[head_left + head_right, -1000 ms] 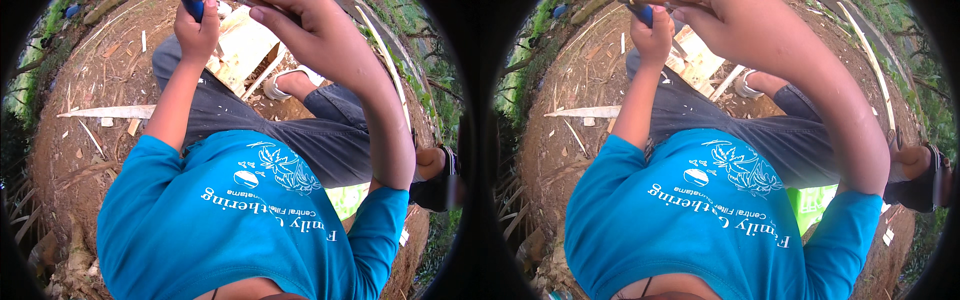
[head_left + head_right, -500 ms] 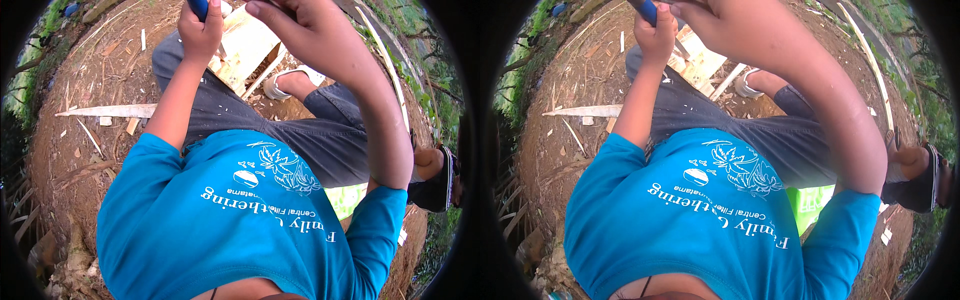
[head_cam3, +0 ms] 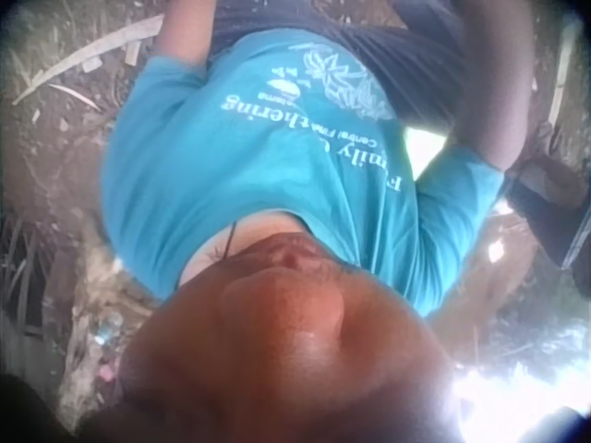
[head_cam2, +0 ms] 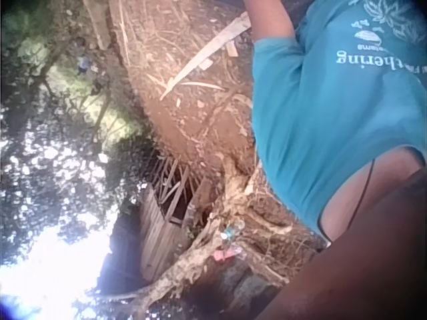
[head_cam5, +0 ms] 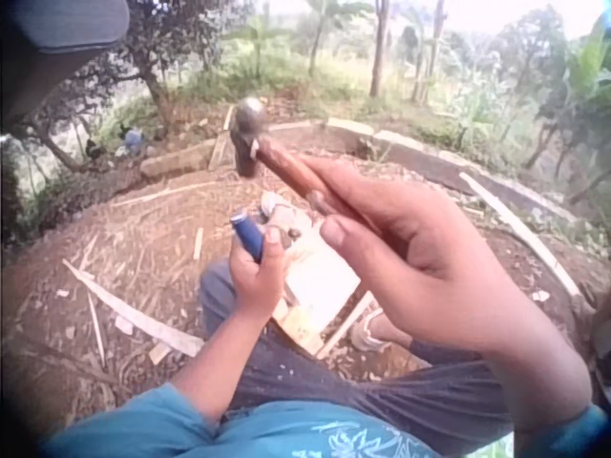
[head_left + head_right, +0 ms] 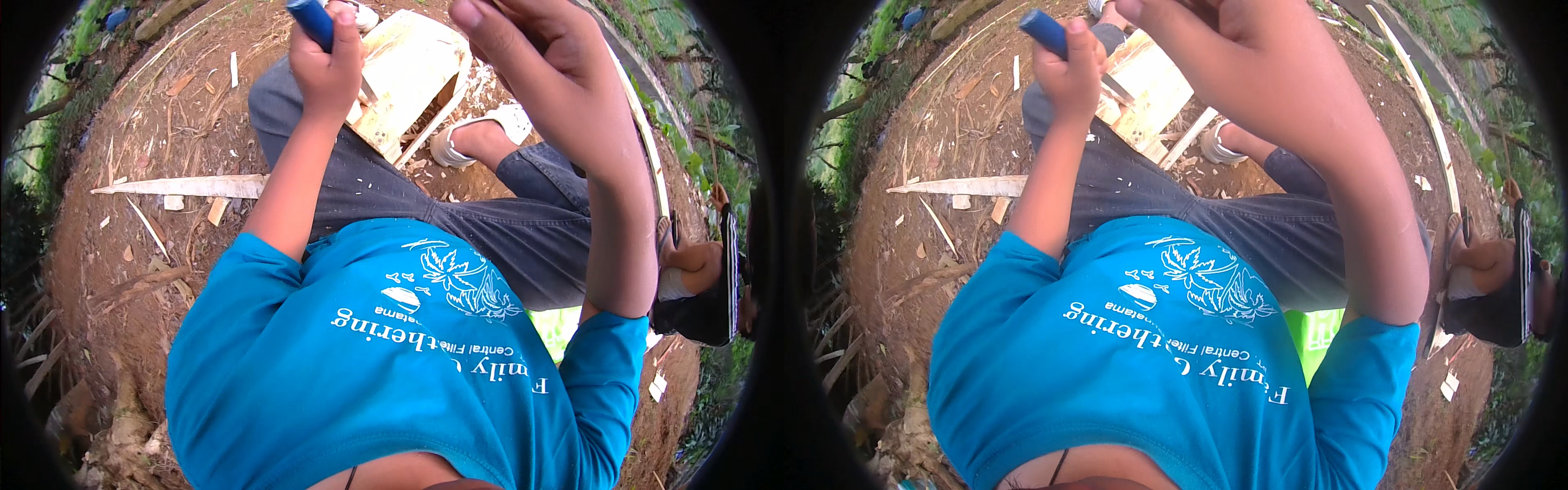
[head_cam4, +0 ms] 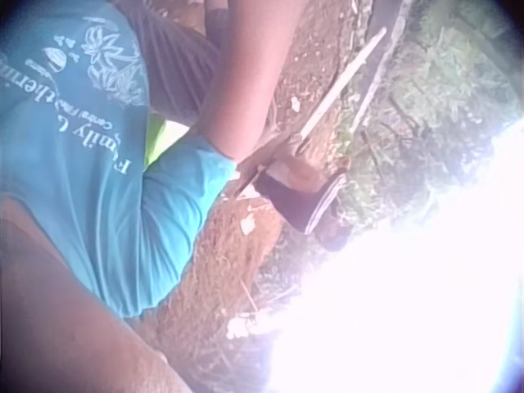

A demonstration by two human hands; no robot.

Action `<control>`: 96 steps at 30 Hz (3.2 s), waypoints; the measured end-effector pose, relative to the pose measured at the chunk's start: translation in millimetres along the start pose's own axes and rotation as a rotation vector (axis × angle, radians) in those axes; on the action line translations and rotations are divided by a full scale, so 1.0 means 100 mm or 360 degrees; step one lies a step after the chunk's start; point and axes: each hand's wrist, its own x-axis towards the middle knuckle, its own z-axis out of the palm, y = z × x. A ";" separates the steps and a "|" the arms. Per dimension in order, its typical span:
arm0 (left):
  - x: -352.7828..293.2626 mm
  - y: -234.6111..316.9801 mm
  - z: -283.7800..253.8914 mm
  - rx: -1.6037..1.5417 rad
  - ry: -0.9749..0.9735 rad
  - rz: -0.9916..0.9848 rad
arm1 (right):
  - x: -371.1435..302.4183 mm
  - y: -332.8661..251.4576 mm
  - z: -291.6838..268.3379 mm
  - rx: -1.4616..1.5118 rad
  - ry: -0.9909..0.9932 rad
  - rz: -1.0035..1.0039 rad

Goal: The person carves a wooden object using a chisel and a hammer, striking the chisel into the wood to remove material and then handling the detached wooden piece.

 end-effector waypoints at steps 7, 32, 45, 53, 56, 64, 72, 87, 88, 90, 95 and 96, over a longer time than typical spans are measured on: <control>0.11 0.10 0.06 0.0420 0.0144 -0.0034 | -0.15 -0.06 -0.19 -0.0186 -0.0106 0.0181; 0.14 -0.10 -0.06 0.0275 -0.0024 -0.0032 | 0.05 -0.17 -0.05 -0.0062 -0.0129 0.0032; 0.11 -0.18 -0.02 0.0304 0.0089 0.0119 | 0.20 0.02 0.03 -0.0373 -0.0134 0.0071; 0.06 -0.11 -0.07 -0.0021 0.0112 -0.0181 | -0.01 -0.09 -0.19 -0.0093 -0.0260 0.0264; 0.08 0.00 -0.04 -0.0019 0.0088 -0.0154 | -0.15 -0.07 -0.11 -0.0177 -0.0141 0.0296; 0.22 0.03 0.07 0.0328 -0.0007 0.0064 | -0.24 -0.01 -0.27 0.0028 -0.0123 0.0275; 0.23 0.06 0.14 0.0179 -0.0062 0.0144 | -0.09 -0.01 -0.28 0.0044 -0.0030 -0.0111; 0.22 -0.02 0.08 0.0441 0.0058 0.0031 | 0.26 -0.14 -0.27 -0.0404 -0.0213 -0.0053; 0.21 -0.01 0.10 0.0521 0.0059 0.0037 | 0.24 -0.07 -0.24 -0.0392 -0.0201 -0.0085; 0.23 -0.16 0.11 0.0386 0.0081 0.0173 | 0.22 0.08 -0.18 -0.0338 -0.0144 -0.0210; 0.17 -0.11 0.05 0.0492 0.0059 0.0110 | 0.15 0.01 -0.12 -0.0291 -0.0004 -0.0079; 0.18 -0.05 0.11 0.0409 0.0048 0.0062 | 0.18 0.12 -0.12 -0.0439 -0.0056 -0.0059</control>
